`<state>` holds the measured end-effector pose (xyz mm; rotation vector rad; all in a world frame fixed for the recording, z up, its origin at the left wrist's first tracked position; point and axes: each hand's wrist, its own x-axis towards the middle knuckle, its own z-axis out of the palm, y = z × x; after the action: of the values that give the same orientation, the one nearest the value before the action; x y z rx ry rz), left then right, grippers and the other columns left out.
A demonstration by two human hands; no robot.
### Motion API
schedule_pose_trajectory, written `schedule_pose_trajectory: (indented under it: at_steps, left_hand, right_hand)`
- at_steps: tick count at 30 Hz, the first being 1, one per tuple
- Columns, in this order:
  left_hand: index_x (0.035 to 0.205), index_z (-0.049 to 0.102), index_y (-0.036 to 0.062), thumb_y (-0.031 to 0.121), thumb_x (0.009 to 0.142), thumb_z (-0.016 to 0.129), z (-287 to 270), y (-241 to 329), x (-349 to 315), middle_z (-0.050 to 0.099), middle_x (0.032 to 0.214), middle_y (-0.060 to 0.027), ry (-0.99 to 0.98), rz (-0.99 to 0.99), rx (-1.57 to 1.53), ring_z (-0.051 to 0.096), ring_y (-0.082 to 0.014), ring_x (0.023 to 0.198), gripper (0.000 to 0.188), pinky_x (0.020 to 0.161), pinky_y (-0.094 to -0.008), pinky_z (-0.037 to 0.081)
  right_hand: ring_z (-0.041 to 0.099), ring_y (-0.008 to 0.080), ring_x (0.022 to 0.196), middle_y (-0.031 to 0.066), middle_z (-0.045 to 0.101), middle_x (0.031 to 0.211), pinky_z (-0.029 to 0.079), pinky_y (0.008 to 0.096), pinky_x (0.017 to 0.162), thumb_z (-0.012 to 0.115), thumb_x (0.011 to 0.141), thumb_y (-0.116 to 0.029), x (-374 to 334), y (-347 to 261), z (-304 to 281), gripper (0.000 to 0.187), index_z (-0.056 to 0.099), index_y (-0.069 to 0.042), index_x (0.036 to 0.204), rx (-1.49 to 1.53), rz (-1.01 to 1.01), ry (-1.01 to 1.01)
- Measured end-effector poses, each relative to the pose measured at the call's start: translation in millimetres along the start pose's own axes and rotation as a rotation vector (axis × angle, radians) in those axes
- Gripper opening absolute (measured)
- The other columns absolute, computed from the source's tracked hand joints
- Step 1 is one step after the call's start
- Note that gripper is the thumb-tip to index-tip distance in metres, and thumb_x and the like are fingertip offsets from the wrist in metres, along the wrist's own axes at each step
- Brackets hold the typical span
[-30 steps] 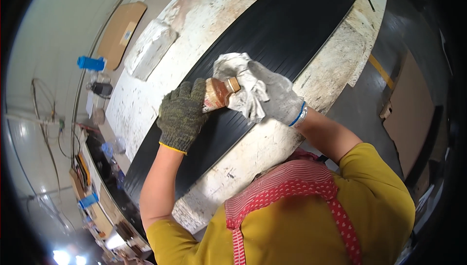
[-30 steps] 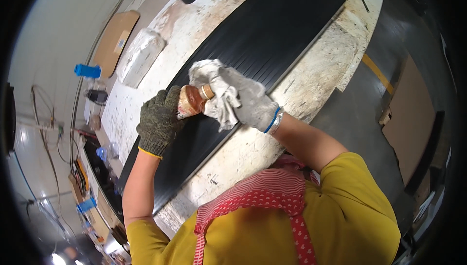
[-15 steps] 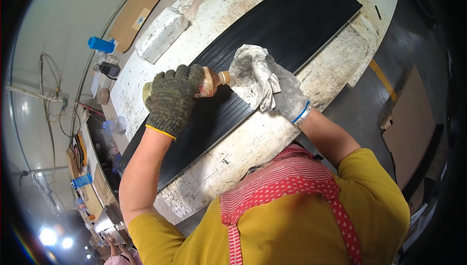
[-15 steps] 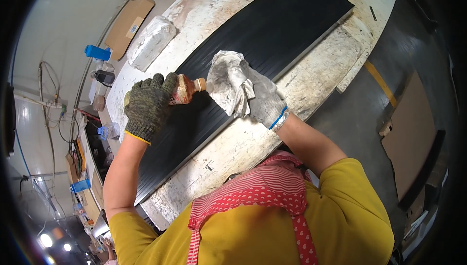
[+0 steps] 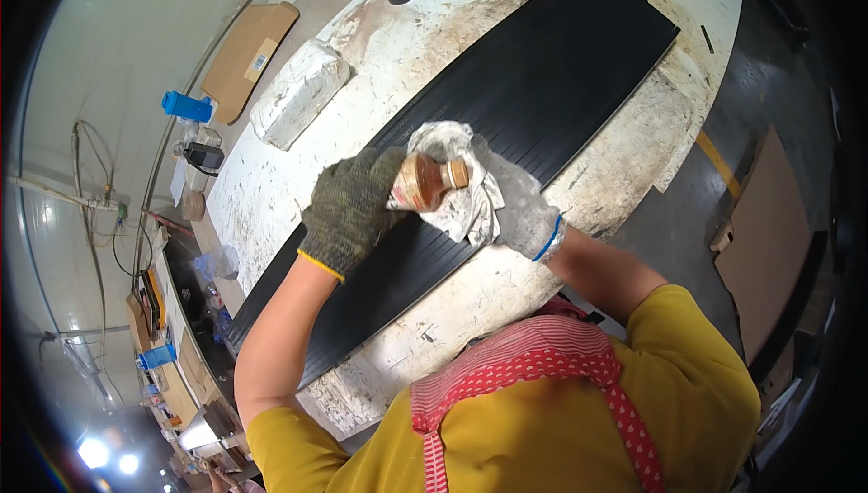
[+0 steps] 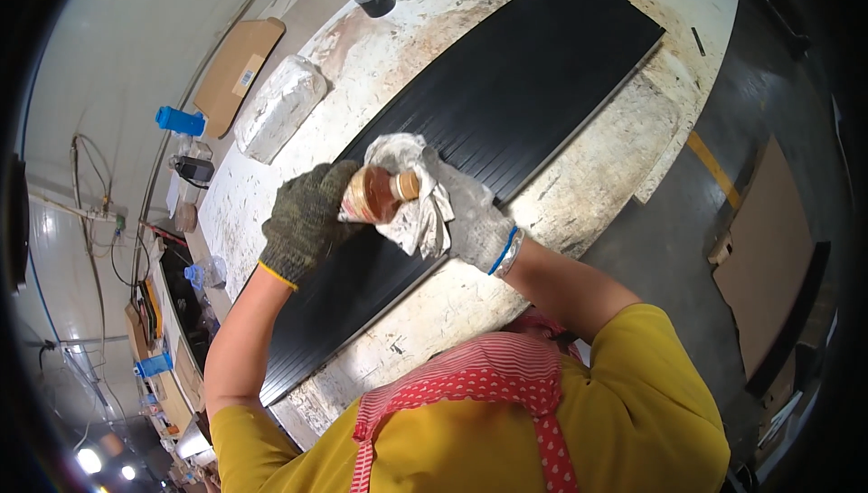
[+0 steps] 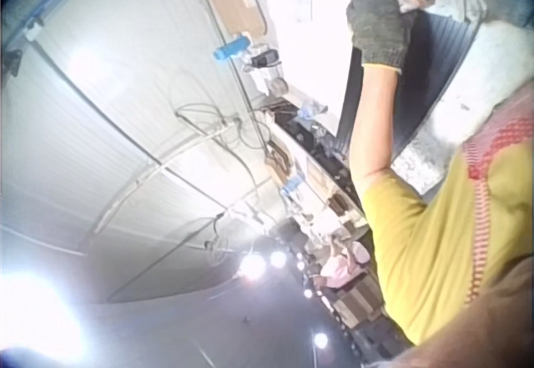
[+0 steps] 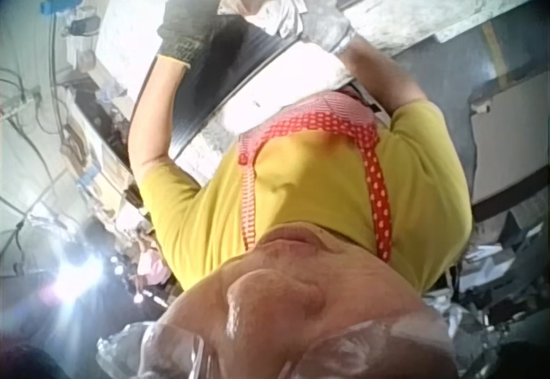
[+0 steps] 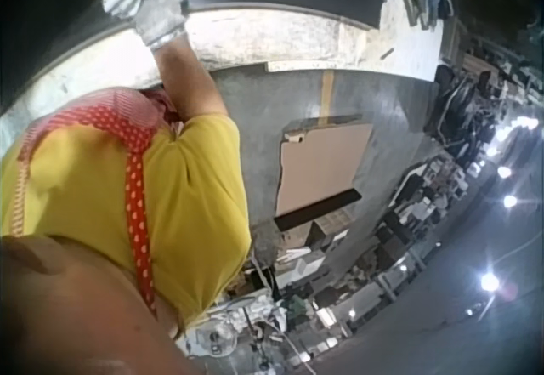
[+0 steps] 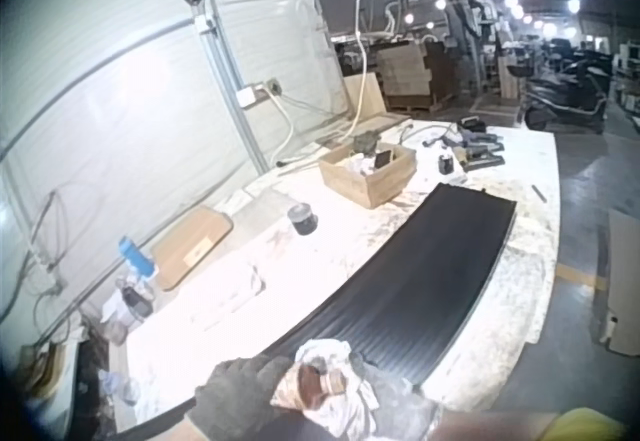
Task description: The person wipes down black panels using a cloth dampened with liquid from a bottle, turning and cleaning each side before stacking the panels together on the workbench.
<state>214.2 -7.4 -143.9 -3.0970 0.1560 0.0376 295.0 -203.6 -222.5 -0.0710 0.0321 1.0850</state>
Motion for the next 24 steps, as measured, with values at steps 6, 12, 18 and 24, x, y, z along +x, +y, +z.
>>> schedule_pose_trajectory:
  at_steps: [6,12,18,24]
  left_hand:
    - [0.130,0.055,0.0097,0.048,0.074,0.082,20,-54,86,0.068,0.118,-0.0156,0.210,-0.323,-0.396,0.067,-0.0330,0.106,0.073,0.092,-0.0402,0.053]
    - [0.126,0.056,0.0028,0.034,0.072,0.086,80,-142,164,0.068,0.114,-0.0140,0.470,-0.358,-0.614,0.067,-0.0286,0.104,0.069,0.093,-0.0389,0.052]
    - [0.128,0.055,0.0032,0.030,0.074,0.086,121,-174,166,0.067,0.119,-0.0137,0.565,-0.456,-0.997,0.065,-0.0261,0.109,0.068,0.097,-0.0392,0.050]
    - [0.152,0.029,-0.0006,0.048,0.084,0.075,109,-136,74,0.047,0.147,-0.0228,0.501,-0.631,-0.905,0.049,-0.0342,0.133,0.095,0.109,-0.0410,0.041]
  right_hand:
    - [0.060,0.0334,0.120,0.0231,0.055,0.135,0.052,0.0420,0.104,0.046,0.103,-0.046,-10,-63,0,0.059,0.045,0.001,0.140,-0.268,-0.366,0.119]
    - [0.061,0.0324,0.119,0.0200,0.059,0.132,0.053,0.0453,0.102,0.046,0.105,-0.032,-60,-133,-41,0.047,0.049,0.003,0.137,-0.400,-0.661,0.335]
    - [0.066,0.0183,0.104,0.0122,0.065,0.117,0.056,0.0341,0.090,0.056,0.102,-0.027,-24,-190,-10,0.037,0.056,0.000,0.128,-0.955,-0.730,0.363]
    - [0.064,0.0300,0.102,0.0153,0.063,0.117,0.057,0.0414,0.082,0.056,0.097,-0.024,100,-155,-27,0.018,0.065,-0.015,0.109,-2.519,-0.347,0.520]
